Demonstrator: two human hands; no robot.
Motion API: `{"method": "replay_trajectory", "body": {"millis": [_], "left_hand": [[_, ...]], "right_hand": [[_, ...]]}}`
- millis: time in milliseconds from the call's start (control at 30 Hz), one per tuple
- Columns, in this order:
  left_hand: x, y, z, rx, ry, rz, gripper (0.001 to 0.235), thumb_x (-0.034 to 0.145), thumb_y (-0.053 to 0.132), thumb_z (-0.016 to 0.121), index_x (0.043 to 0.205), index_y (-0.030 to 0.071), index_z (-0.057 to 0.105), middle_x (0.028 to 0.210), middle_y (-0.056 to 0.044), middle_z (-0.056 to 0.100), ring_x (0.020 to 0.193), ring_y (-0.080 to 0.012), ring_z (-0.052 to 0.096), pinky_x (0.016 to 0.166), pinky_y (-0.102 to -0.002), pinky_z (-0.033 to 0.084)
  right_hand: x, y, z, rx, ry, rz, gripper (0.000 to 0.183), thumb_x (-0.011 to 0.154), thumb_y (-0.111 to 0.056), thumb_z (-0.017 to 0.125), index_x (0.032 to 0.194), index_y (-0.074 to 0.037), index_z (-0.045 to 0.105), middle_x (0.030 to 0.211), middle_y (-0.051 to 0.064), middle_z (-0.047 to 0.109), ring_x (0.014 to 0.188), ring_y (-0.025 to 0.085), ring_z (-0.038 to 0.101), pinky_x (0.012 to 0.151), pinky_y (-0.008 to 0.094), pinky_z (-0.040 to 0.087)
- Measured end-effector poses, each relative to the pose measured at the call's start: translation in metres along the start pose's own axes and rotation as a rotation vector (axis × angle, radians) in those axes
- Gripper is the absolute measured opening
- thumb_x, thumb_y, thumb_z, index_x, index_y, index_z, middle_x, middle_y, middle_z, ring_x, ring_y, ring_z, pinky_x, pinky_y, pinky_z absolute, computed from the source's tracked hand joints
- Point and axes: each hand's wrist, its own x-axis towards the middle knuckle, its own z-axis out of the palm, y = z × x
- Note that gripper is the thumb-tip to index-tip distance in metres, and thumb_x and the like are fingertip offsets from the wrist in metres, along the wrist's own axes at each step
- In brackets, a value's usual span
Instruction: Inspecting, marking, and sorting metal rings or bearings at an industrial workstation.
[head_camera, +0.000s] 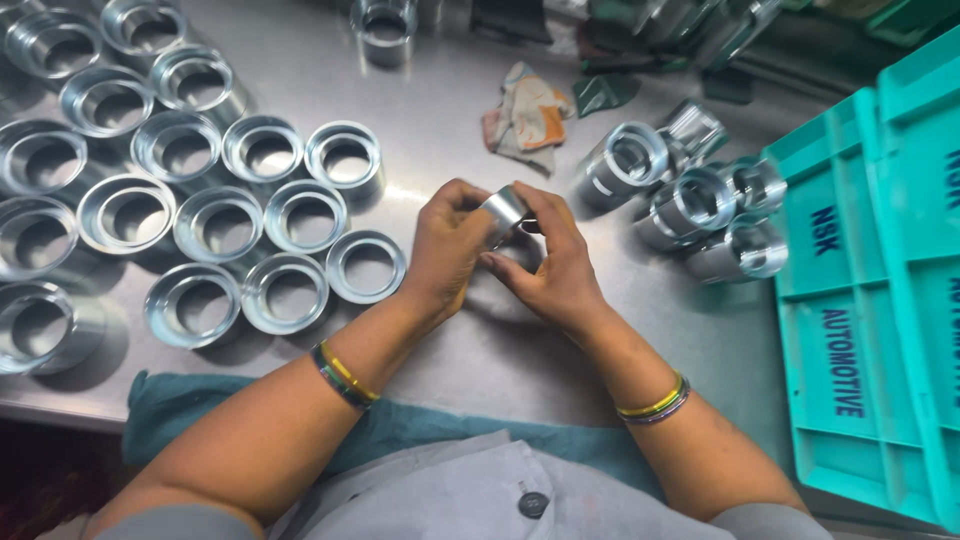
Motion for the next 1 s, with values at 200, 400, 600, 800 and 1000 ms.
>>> {"method": "replay_trajectory", "body": {"millis": [200,400,600,800,1000], "left_hand": [[0.010,0.004,-0.010,-0.105,0.041,0.026,0.016,0.089,0.001,0.053,0.103,0.002,0.062,0.089,-0.004,0.066,0.071,-0.0072,0.058,0.065,-0.023,0.048],[0.009,-0.002,-0.008,0.292,0.087,0.186,0.011,0.099,0.014,0.061,0.095,0.003,0.063,0.072,-0.002,0.064,0.064,-0.0071,0.057,0.058,-0.027,0.046],[-0.005,0.028,0.003,0.705,-0.013,0.343,0.021,0.102,0.023,0.062,0.095,0.003,0.065,0.059,-0.010,0.062,0.048,-0.0150,0.057,0.049,-0.034,0.044],[-0.006,0.042,0.003,0.720,-0.048,0.315,0.023,0.103,0.020,0.056,0.117,0.003,0.058,0.052,-0.010,0.059,0.043,-0.0197,0.055,0.048,-0.036,0.040],[-0.001,0.040,0.003,0.668,-0.074,0.383,0.061,0.097,0.031,0.065,0.139,-0.002,0.037,0.051,-0.007,0.061,0.046,-0.0180,0.060,0.052,-0.032,0.046]], "right_hand": [[0.105,0.045,-0.070,-0.200,0.022,0.142,0.029,0.100,-0.027,0.071,0.120,-0.007,0.072,0.110,0.010,0.076,0.102,0.021,0.073,0.092,0.033,0.056],[0.204,0.161,-0.101,-0.984,-0.334,0.182,0.043,0.080,-0.001,0.067,0.118,-0.021,0.077,0.113,0.018,0.071,0.106,0.040,0.066,0.092,0.048,0.053],[0.213,0.185,-0.087,-1.114,-0.404,0.132,0.045,0.077,0.002,0.070,0.117,-0.016,0.071,0.123,0.018,0.062,0.118,0.039,0.061,0.096,0.047,0.052],[0.201,0.092,-0.137,-0.725,-0.036,-0.020,0.034,0.091,-0.004,0.076,0.121,-0.007,0.060,0.107,0.019,0.070,0.100,0.036,0.069,0.086,0.045,0.055],[0.114,-0.022,-0.133,0.361,-0.044,0.016,0.029,0.100,-0.005,0.072,0.122,-0.002,0.054,0.114,0.010,0.071,0.102,0.014,0.070,0.090,0.030,0.059]]}}
